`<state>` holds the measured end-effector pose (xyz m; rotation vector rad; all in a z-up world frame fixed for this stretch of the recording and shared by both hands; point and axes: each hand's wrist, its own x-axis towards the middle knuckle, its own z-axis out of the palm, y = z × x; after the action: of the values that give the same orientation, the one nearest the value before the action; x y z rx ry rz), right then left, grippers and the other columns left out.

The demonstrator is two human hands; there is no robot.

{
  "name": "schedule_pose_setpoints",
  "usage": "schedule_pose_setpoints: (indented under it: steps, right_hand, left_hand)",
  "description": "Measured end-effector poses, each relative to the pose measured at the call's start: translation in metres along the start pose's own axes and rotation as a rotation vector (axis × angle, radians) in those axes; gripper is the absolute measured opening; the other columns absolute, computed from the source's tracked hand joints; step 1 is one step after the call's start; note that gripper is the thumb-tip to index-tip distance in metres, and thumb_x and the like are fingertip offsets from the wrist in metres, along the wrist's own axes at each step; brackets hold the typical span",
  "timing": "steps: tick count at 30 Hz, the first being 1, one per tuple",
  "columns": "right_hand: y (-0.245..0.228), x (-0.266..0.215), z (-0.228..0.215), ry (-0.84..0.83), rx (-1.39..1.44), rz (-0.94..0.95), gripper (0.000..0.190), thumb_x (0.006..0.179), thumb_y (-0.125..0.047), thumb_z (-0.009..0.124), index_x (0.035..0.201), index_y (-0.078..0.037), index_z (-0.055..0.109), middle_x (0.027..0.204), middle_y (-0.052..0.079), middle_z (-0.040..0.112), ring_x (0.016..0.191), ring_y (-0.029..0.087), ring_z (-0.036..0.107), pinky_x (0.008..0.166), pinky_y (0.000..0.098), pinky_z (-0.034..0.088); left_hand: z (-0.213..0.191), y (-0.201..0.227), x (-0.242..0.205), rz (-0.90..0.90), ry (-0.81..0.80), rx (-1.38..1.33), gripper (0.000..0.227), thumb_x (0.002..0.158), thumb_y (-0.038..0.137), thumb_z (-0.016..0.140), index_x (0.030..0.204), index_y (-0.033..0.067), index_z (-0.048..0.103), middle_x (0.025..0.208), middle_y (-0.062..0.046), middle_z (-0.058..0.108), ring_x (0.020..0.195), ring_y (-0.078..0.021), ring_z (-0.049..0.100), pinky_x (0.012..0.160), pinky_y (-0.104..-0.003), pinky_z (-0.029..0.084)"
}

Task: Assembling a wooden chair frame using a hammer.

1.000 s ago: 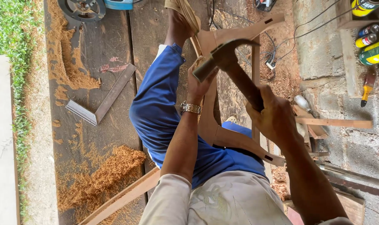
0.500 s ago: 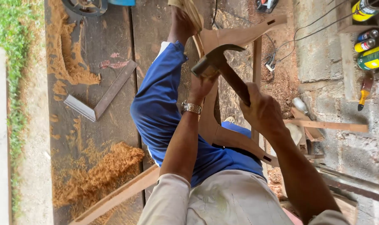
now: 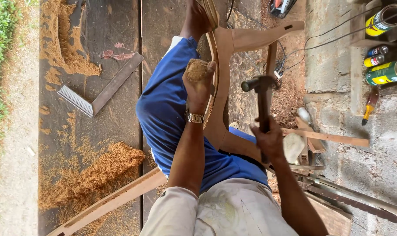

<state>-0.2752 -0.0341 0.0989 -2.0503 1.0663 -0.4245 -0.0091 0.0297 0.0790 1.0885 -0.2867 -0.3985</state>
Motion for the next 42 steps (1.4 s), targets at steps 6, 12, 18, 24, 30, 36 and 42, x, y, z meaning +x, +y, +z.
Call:
schedule_pose_setpoints:
  steps: [6,12,18,24,30,36,42]
  right_hand:
    - [0.075,-0.028,0.039,-0.211,0.234,0.497,0.035,0.086,-0.028,0.078,0.098,-0.001,0.059,0.057,0.005,0.056,0.042,0.015,0.054,0.038,0.0333,0.044]
    - [0.115,-0.043,0.047,-0.245,0.054,0.559,0.038,0.081,-0.035,0.08,0.103,-0.01,0.062,0.059,0.006,0.061,0.047,0.018,0.062,0.044,0.0346,0.049]
    - [0.116,-0.042,0.046,-0.273,0.016,0.53,0.05,0.082,-0.042,0.08,0.109,-0.003,0.063,0.066,0.009,0.065,0.05,0.021,0.065,0.048,0.0377,0.054]
    - [0.128,-0.039,0.048,-0.337,-0.198,0.517,0.059,0.08,-0.049,0.08,0.113,-0.003,0.062,0.069,0.016,0.069,0.056,0.026,0.072,0.058,0.0404,0.058]
    - [0.115,-0.034,0.045,-0.381,-0.173,0.503,0.057,0.079,-0.047,0.08,0.109,-0.001,0.065,0.075,0.017,0.07,0.065,0.027,0.072,0.059,0.0434,0.057]
    - [0.117,-0.035,0.045,-0.402,-0.172,0.457,0.052,0.08,-0.044,0.079,0.106,-0.001,0.067,0.082,0.016,0.075,0.072,0.027,0.075,0.065,0.0422,0.059]
    - [0.12,-0.037,0.048,-0.369,-0.246,0.44,0.052,0.08,-0.046,0.079,0.108,-0.004,0.065,0.088,0.018,0.075,0.08,0.03,0.075,0.075,0.0434,0.058]
  left_hand:
    - [-0.006,0.001,-0.006,0.06,0.082,0.017,0.019,0.093,0.015,0.08,0.091,0.0034,0.065,0.081,0.003,0.067,0.073,-0.0057,0.058,0.068,-0.024,0.049]
    - [-0.005,-0.003,-0.006,0.184,0.049,0.105,0.022,0.098,0.016,0.079,0.091,0.0038,0.061,0.082,0.002,0.064,0.077,-0.0057,0.055,0.071,-0.024,0.048]
    - [-0.005,0.0,-0.01,0.193,0.04,0.15,0.02,0.099,0.015,0.076,0.092,0.0034,0.061,0.083,0.002,0.066,0.076,-0.0061,0.057,0.07,-0.025,0.049]
    - [-0.011,-0.011,-0.011,0.169,0.031,0.033,0.016,0.097,0.012,0.076,0.097,0.0012,0.065,0.09,-0.001,0.072,0.083,-0.0075,0.065,0.077,-0.025,0.054]
    - [-0.011,-0.005,-0.013,0.187,0.04,0.042,0.018,0.097,0.015,0.077,0.099,0.0007,0.066,0.092,-0.001,0.072,0.085,-0.0078,0.065,0.079,-0.025,0.054]
    - [-0.006,0.01,-0.014,0.105,0.059,0.041,0.021,0.098,0.02,0.078,0.097,0.0035,0.065,0.078,0.001,0.062,0.07,-0.0076,0.054,0.065,-0.024,0.048]
    - [-0.013,-0.002,-0.005,0.156,0.198,-0.01,0.02,0.094,0.02,0.077,0.097,0.0045,0.065,0.086,-0.002,0.07,0.079,-0.0106,0.064,0.075,-0.027,0.055]
